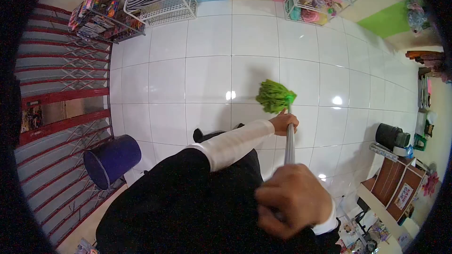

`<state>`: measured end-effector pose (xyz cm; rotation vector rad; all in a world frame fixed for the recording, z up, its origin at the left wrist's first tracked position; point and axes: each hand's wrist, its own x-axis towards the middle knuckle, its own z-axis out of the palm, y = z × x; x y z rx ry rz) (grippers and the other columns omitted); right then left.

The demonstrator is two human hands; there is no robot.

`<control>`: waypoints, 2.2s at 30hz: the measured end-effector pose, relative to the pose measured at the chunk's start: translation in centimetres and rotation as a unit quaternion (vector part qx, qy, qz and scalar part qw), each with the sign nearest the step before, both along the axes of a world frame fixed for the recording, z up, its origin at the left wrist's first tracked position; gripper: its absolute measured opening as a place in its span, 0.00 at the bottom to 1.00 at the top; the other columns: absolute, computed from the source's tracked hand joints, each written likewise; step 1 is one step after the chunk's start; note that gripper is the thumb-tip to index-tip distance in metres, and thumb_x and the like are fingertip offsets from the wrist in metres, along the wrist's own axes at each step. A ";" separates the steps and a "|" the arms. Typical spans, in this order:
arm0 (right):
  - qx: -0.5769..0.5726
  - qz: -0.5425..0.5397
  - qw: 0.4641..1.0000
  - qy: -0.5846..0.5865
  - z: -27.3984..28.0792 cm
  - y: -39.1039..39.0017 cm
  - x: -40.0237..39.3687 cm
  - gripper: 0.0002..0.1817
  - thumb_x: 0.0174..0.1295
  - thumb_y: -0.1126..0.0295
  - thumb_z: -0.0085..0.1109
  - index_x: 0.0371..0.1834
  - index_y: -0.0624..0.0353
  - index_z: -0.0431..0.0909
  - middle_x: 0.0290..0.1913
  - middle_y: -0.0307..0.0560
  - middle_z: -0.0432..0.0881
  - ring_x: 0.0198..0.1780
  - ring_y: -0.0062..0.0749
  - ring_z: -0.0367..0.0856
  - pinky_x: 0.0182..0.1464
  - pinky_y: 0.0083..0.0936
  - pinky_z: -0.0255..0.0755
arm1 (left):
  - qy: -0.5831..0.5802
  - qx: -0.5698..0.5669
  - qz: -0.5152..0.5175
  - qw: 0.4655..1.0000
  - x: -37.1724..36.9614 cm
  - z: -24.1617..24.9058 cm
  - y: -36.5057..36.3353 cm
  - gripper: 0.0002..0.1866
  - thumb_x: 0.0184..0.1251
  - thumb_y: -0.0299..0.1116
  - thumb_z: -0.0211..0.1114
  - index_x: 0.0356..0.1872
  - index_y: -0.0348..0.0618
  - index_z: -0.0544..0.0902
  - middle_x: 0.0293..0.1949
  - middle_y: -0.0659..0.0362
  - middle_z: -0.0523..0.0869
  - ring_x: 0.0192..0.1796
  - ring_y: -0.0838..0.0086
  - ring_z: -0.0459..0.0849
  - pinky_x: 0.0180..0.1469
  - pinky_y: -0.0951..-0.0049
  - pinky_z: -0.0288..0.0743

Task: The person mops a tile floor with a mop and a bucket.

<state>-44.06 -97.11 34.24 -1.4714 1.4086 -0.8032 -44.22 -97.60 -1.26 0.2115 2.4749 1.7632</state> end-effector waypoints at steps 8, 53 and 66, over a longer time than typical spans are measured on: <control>-0.091 0.076 0.983 -0.139 -0.4 1.3 -0.8 0.16 0.44 0.66 0.59 0.08 0.56 0.63 0.10 0.41 0.61 0.11 0.38 0.65 0.15 0.33 0.58 | 0.052 0.009 0.006 0.999 0.7 0.2 0.2 0.12 0.49 0.40 0.58 0.15 0.47 0.70 0.22 0.57 0.77 0.36 0.63 0.79 0.50 0.45 0.63; -0.126 -0.175 0.954 -0.208 -0.4 5.4 14.3 0.07 0.27 0.74 0.47 0.08 0.66 0.61 0.10 0.51 0.61 0.13 0.45 0.60 0.20 0.34 0.57 | -0.065 -0.086 0.054 0.993 25.6 0.2 -7.6 0.09 0.40 0.38 0.62 0.18 0.45 0.74 0.25 0.53 0.79 0.35 0.54 0.78 0.45 0.46 0.66; 0.007 -0.010 1.000 0.001 0.6 14.4 8.7 0.12 0.37 0.69 0.56 0.08 0.57 0.61 0.10 0.44 0.63 0.14 0.42 0.66 0.18 0.34 0.60 | -0.039 -0.007 -0.053 0.998 8.4 0.6 13.4 0.10 0.51 0.36 0.60 0.20 0.45 0.70 0.26 0.59 0.76 0.40 0.62 0.77 0.57 0.30 0.48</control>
